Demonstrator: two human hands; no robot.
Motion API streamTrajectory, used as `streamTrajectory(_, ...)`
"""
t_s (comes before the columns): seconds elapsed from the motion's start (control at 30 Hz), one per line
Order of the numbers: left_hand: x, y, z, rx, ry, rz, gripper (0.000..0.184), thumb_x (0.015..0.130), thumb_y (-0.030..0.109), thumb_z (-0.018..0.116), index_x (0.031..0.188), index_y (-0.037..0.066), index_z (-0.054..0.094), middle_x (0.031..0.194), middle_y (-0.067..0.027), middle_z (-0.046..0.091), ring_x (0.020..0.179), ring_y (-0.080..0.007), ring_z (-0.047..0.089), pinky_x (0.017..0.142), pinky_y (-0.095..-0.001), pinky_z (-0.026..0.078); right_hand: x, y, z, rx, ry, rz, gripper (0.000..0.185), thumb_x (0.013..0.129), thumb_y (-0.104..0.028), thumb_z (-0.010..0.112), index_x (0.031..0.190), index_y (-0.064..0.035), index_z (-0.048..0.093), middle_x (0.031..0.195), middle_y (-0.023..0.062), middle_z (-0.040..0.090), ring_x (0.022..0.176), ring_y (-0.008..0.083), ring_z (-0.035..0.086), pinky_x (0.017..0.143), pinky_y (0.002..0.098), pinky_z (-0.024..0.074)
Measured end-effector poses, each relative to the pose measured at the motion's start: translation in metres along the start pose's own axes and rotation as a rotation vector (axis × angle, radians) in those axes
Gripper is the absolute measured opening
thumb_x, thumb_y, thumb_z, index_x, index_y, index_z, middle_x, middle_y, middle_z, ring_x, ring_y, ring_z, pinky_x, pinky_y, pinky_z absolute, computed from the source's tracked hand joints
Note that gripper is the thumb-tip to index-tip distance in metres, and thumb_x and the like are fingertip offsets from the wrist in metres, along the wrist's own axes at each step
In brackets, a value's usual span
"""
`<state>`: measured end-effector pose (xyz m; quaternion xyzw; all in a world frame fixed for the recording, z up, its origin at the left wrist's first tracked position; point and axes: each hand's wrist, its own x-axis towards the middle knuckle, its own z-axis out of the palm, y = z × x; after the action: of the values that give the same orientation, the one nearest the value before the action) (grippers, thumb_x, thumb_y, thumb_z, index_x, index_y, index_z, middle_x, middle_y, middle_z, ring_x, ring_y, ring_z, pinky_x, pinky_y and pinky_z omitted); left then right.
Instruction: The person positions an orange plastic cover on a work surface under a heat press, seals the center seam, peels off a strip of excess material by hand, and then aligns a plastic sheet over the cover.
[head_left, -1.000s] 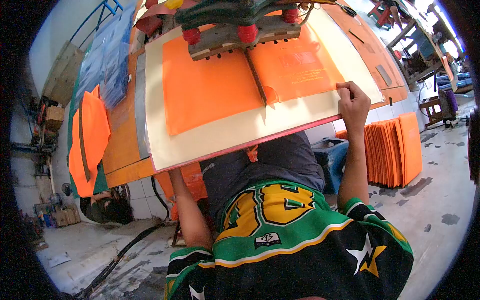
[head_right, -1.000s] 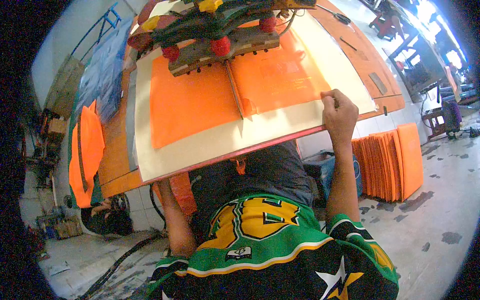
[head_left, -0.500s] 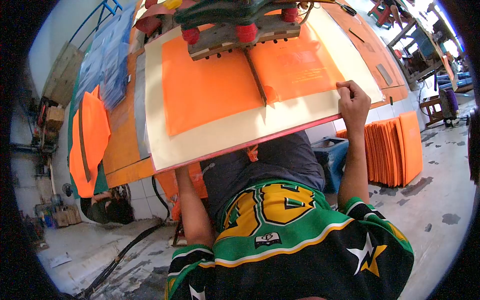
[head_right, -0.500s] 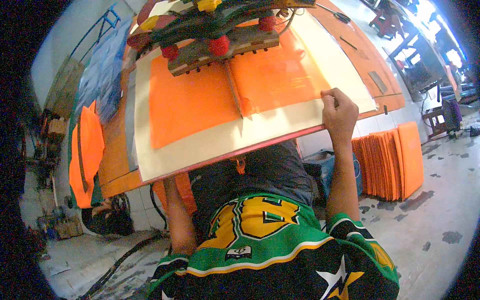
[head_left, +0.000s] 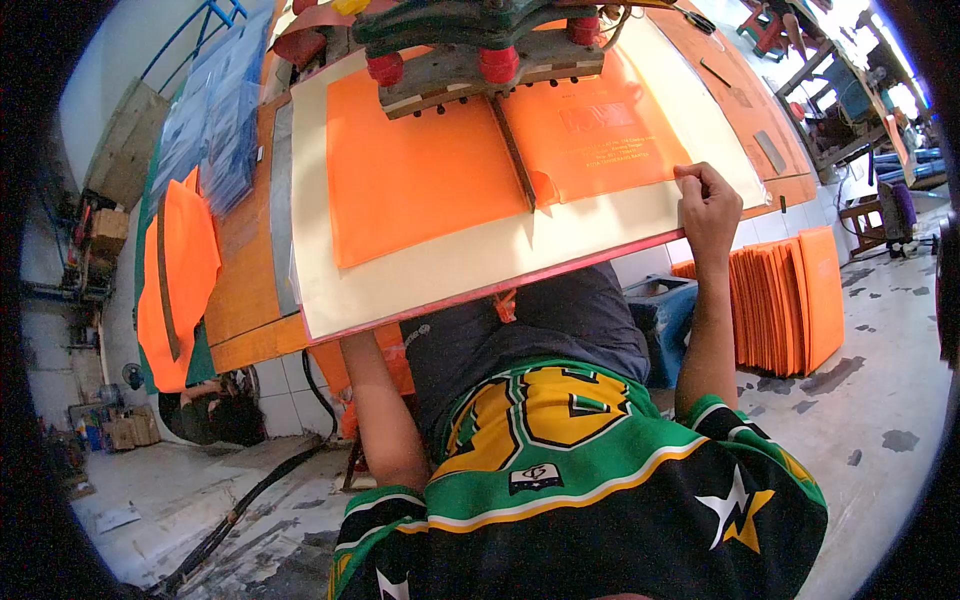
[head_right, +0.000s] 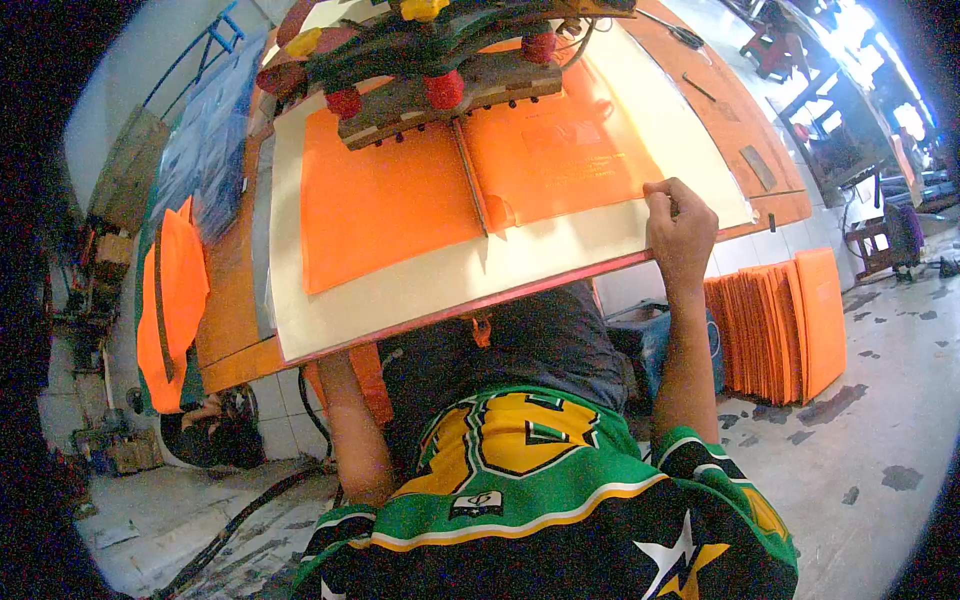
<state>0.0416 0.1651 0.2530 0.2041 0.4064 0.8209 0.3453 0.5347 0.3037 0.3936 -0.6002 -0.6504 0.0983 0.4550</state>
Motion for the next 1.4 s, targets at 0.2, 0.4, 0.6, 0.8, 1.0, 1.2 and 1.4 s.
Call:
streamTrajectory(0.2, 0.001, 0.001, 0.0, -0.005, -0.006, -0.001, 0.056, 0.109, 0.045, 0.039, 0.149, 0.006, 0.039, 0.148, -0.017, 0.048, 0.134, -0.033, 0.05, 0.112, -0.0505, 0.044, 0.001, -0.001, -0.002, 0.034, -0.025, 0.053, 0.021, 0.09, -0.011, 0.062, 0.096, -0.0003, 0.079, 0.074, 0.016, 0.072, 0.062, 0.0174, 0.065, 0.061, 0.0323, 0.0495)
streamTrajectory(0.4, -0.001, 0.0, 0.001, -0.002, -0.002, -0.001, 0.061, 0.11, 0.048, 0.035, 0.155, 0.007, 0.035, 0.155, -0.0166, 0.045, 0.14, -0.0328, 0.048, 0.116, -0.051, 0.043, 0.001, -0.002, -0.004, 0.01, -0.038, 0.054, 0.021, 0.091, -0.012, 0.062, 0.097, -0.0009, 0.079, 0.07, 0.0137, 0.07, 0.058, 0.0151, 0.061, 0.058, 0.0319, 0.0465)
streamTrajectory(0.6, 0.0, -0.004, -0.001, -0.041, -0.004, 0.0, 0.065, 0.111, 0.05, 0.032, 0.16, 0.007, 0.031, 0.161, -0.0165, 0.042, 0.145, -0.0326, 0.046, 0.119, -0.0515, 0.041, 0.0, -0.003, -0.002, 0.049, -0.026, 0.097, 0.019, 0.091, -0.014, 0.066, 0.096, -0.0004, 0.079, 0.062, 0.0099, 0.064, 0.054, 0.0122, 0.054, 0.054, 0.031, 0.0411)
streamTrajectory(0.8, -0.002, 0.001, 0.006, -0.26, -0.079, -0.072, 0.064, 0.111, 0.049, 0.032, 0.159, 0.007, 0.033, 0.16, -0.0176, 0.044, 0.143, -0.0325, 0.048, 0.118, -0.0515, 0.042, 0.001, 0.004, -0.001, 0.07, -0.016, 0.054, 0.02, 0.091, -0.014, 0.066, 0.096, -0.0002, 0.079, 0.062, 0.0101, 0.064, 0.054, 0.0118, 0.054, 0.053, 0.031, 0.0402)
streamTrajectory(1.0, -0.023, 0.01, 0.038, -0.215, -0.006, -0.057, 0.067, 0.11, 0.052, 0.033, 0.16, 0.008, 0.033, 0.16, -0.0186, 0.043, 0.144, -0.0333, 0.047, 0.117, -0.0535, 0.043, 0.0, 0.001, -0.002, 0.057, -0.019, 0.05, 0.02, 0.092, -0.014, 0.065, 0.097, -0.001, 0.08, 0.062, 0.0096, 0.064, 0.054, 0.012, 0.053, 0.053, 0.0311, 0.04)
streamTrajectory(1.2, -0.011, 0.006, 0.026, -0.164, -0.005, -0.037, 0.067, 0.11, 0.052, 0.034, 0.16, 0.008, 0.033, 0.16, -0.0185, 0.043, 0.144, -0.0333, 0.047, 0.117, -0.0534, 0.043, 0.0, -0.001, -0.003, 0.042, -0.045, 0.08, 0.02, 0.092, -0.014, 0.065, 0.097, -0.0016, 0.08, 0.061, 0.0085, 0.063, 0.053, 0.0114, 0.052, 0.052, 0.031, 0.0394)
streamTrajectory(1.4, -0.007, 0.001, 0.02, -0.164, -0.013, -0.032, 0.066, 0.11, 0.052, 0.034, 0.159, 0.008, 0.034, 0.16, -0.0184, 0.044, 0.144, -0.0333, 0.048, 0.117, -0.0533, 0.043, 0.0, 0.002, -0.002, 0.042, -0.028, 0.067, 0.02, 0.092, -0.014, 0.065, 0.097, -0.0017, 0.08, 0.06, 0.0079, 0.062, 0.052, 0.0111, 0.052, 0.052, 0.0311, 0.0392)
